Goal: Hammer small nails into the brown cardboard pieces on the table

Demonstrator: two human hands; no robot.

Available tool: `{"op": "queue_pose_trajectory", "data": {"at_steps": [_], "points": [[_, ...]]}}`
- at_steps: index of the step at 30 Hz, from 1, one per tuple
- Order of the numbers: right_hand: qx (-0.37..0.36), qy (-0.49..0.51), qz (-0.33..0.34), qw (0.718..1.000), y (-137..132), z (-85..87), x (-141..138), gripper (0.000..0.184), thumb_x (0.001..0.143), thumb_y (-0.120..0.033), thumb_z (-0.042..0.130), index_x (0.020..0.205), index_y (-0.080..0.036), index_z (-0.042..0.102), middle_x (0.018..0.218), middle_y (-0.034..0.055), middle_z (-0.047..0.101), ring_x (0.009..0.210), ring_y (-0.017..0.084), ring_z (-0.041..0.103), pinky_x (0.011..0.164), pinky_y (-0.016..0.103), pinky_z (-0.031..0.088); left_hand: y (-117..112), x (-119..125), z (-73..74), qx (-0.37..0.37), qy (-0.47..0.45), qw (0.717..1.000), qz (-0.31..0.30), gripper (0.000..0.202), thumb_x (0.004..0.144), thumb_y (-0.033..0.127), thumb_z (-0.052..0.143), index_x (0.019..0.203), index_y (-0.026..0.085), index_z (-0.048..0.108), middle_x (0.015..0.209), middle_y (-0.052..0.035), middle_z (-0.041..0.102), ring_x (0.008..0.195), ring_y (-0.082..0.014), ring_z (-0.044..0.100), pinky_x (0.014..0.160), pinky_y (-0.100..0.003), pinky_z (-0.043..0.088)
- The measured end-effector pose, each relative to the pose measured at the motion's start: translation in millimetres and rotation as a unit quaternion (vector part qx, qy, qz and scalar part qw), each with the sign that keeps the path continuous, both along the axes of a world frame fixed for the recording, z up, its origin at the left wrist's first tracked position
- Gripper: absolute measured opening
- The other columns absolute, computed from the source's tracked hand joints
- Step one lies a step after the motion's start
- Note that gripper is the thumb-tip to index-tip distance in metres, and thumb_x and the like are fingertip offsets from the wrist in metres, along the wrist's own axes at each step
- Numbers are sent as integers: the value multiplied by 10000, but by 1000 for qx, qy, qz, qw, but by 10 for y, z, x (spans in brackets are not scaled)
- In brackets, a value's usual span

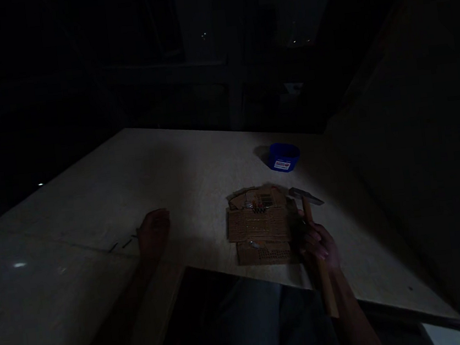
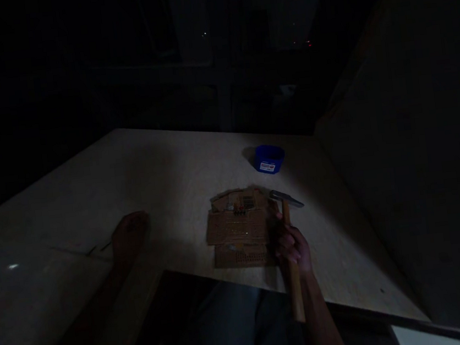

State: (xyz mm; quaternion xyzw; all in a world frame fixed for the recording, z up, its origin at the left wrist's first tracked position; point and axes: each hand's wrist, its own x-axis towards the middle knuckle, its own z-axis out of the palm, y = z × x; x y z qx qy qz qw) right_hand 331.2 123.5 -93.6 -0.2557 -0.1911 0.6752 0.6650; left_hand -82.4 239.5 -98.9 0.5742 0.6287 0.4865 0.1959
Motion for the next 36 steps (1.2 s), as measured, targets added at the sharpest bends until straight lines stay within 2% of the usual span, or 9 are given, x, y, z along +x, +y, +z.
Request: {"op": "queue_pose_trajectory", "data": {"at_steps": [6,9,12,16,21,25,29,32,36], "points": [[-52,98,-17,994,-25,11,75,306,804,-88,657,1084,-205,619,509,-148,443,260,3,310,429,146,539,-316,-1119,88,-53,223,971,70,335,712,346,551,963,166,681,1035,-143,705,965,-302,661,941,-472,524],[-53,113,-14,992,-23,-5,112,383,779,-31,636,1115,-212,602,487,-145,467,267,26,406,398,140,526,-384,-1390,52,-93,270,958,39,272,695,297,514,864,190,698,961,-130,732,994,-307,662,988,-463,502],[-59,115,-19,991,-21,-36,148,414,767,-6,622,1124,-213,593,505,-133,501,276,29,441,373,121,505,-429,-1462,-19,-107,287,951,32,272,736,305,490,831,195,720,942,-137,745,980,-310,670,972,-457,507],[-68,109,-22,991,-2,-144,214,440,732,-9,644,1116,-219,593,505,-142,489,269,25,408,463,171,584,-464,-1454,-52,-103,288,950,67,290,785,300,473,821,183,736,930,-149,746,938,-303,675,936,-449,520],[-57,123,-12,991,22,-256,275,348,764,-30,643,1047,-228,601,501,-146,450,258,13,327,372,129,505,-479,-1441,2,-130,291,944,90,293,794,278,447,788,173,721,924,-149,739,906,-284,674,878,-399,528],[-58,134,8,989,29,-249,269,280,775,-40,665,984,-213,598,508,-145,445,267,11,317,428,160,552,-469,-1306,89,-87,203,972,83,307,822,372,476,833,166,704,921,-114,748,883,-254,680,842,-363,531],[-33,167,52,984,51,-222,223,187,816,-37,627,909,-191,577,550,-121,483,295,6,346,386,115,492,-372,-982,287,-36,71,996,29,399,817,533,559,861,164,705,863,-93,746,801,-231,678,770,-348,537],[-6,187,75,979,65,-216,187,152,874,-51,582,957,-179,585,567,-115,481,313,4,356,364,87,442,-245,-636,485,-34,2,999,-1,438,775,576,634,890,160,711,782,-71,717,683,-194,634,652,-310,516],[18,208,82,975,77,-237,162,159,933,-71,512,1033,-163,594,596,-107,480,325,8,362,376,105,458,-63,-85,693,-42,-82,994,-61,490,727,643,699,827,164,697,651,-23,641,598,-145,572,580,-259,474]]}}
